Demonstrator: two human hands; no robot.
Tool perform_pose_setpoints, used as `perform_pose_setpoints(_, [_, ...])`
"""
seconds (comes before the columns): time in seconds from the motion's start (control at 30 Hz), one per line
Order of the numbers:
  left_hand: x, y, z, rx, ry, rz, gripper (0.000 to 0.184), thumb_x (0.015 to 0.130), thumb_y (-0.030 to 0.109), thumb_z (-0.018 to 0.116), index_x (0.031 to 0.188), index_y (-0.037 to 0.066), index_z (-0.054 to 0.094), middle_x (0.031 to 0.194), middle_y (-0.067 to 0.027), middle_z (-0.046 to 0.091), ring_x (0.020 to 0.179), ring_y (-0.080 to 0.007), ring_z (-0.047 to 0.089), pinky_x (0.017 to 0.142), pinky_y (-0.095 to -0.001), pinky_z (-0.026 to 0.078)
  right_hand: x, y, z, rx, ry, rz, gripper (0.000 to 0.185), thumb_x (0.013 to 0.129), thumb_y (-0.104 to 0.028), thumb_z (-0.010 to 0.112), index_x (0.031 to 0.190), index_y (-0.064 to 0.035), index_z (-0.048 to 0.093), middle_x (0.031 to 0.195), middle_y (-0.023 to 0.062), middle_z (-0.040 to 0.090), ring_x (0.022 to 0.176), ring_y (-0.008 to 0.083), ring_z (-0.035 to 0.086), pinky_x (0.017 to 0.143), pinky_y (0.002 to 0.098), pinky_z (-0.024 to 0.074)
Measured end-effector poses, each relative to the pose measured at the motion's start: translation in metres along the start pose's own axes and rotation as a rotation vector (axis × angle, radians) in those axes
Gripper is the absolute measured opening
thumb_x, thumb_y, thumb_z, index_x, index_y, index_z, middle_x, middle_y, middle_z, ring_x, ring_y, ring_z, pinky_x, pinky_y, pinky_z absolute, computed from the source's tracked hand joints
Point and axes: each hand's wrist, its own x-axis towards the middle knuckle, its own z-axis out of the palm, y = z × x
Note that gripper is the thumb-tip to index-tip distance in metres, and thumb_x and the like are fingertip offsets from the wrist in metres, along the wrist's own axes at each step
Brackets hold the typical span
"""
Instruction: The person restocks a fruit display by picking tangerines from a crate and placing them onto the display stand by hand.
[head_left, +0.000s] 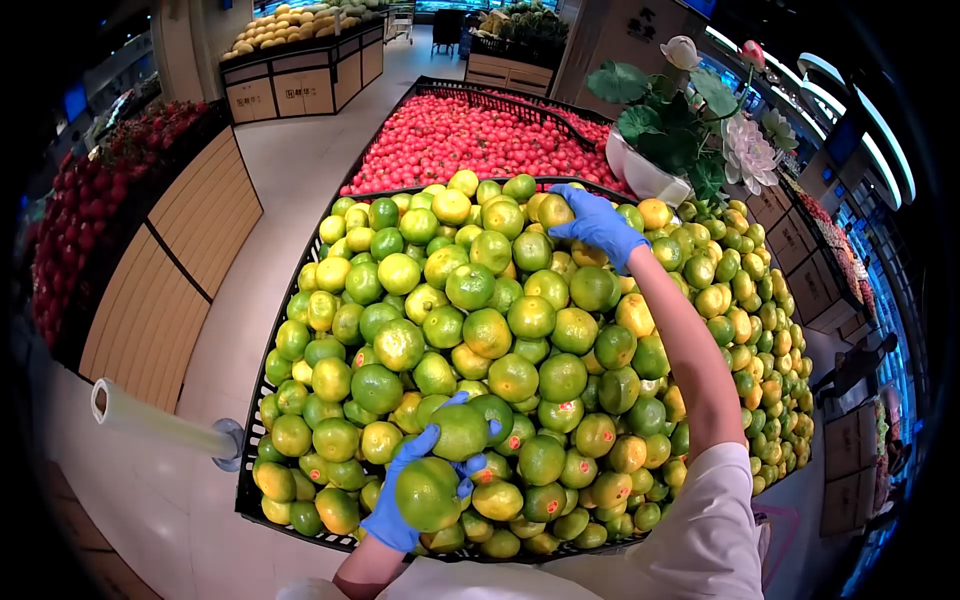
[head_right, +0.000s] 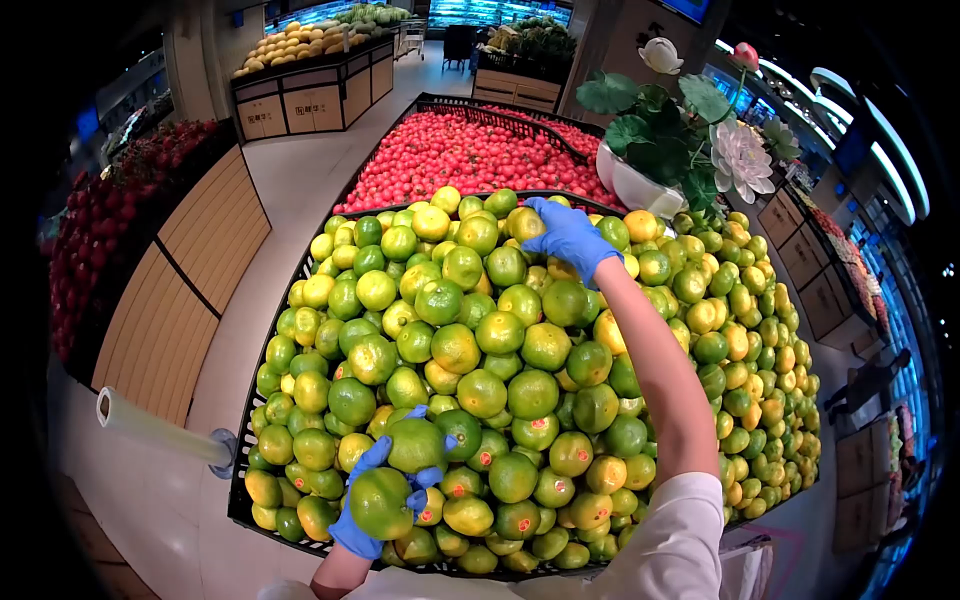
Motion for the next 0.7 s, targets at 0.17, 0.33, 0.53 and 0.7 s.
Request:
perform_pose_setpoints(0.17, [-0.002, 0.009, -0.007, 0.019, 0.088, 0.054, 0.059, 0.093, 0.033, 0.050, 0.146, 0.023, 0.024, 0.138, -0.0236, 0.036, 0.082, -0.0260, 0.060, 0.051, -0.0308, 0.055, 0.021, 0.012, -0.002, 0.003, -0.248, 0.118, 0.073, 0.073, -0.017, 0.074, 0.137, -0.0107, 0.039, 0.129, 0.0159, 0.051, 0.120, 0.0290, 0.047, 0.101, 0.0374, 0.0380])
perform_pose_setpoints(0.33, [0.011, 0.014, -0.006, -0.021, -0.017, 0.029, 0.055, 0.096, 0.034, 0.046, 0.145, 0.019, 0.026, 0.130, -0.0218, 0.048, 0.087, -0.0259, 0.066, 0.059, -0.0357, 0.059, 0.006, 0.013, -0.004, 0.051, 0.011, -0.048, 0.069, 0.076, -0.028, 0.073, 0.134, -0.0061, 0.042, 0.129, 0.0193, 0.049, 0.121, 0.0315, 0.046, 0.102, 0.0391, 0.0366])
perform_pose_setpoints(0.53, [0.013, 0.012, 0.004, 0.230, 0.206, 0.027, 0.059, 0.096, 0.051, 0.033, 0.143, 0.014, 0.031, 0.126, -0.0185, 0.052, 0.065, -0.0175, 0.054, 0.045, -0.0259, 0.051, -0.077, -0.106, 0.023, 0.336, -0.084, -0.274, 0.052, 0.082, -0.031, 0.068, 0.121, -0.0014, 0.052, 0.111, 0.0156, 0.057, 0.105, 0.0292, 0.056, 0.093, 0.0369, 0.0439])
perform_pose_setpoints(0.7, [0.017, -0.005, 0.019, 0.461, 0.288, 0.039, 0.055, 0.096, 0.057, 0.028, 0.120, 0.012, 0.049, 0.082, -0.0053, 0.055, 0.058, -0.0168, 0.053, 0.048, -0.0285, 0.046, -0.155, -0.145, 0.086, 0.326, -0.525, -0.528, 0.070, 0.078, -0.027, 0.074, 0.134, -0.0008, 0.041, 0.126, 0.0168, 0.050, 0.114, 0.0329, 0.051, 0.100, 0.0393, 0.0397])
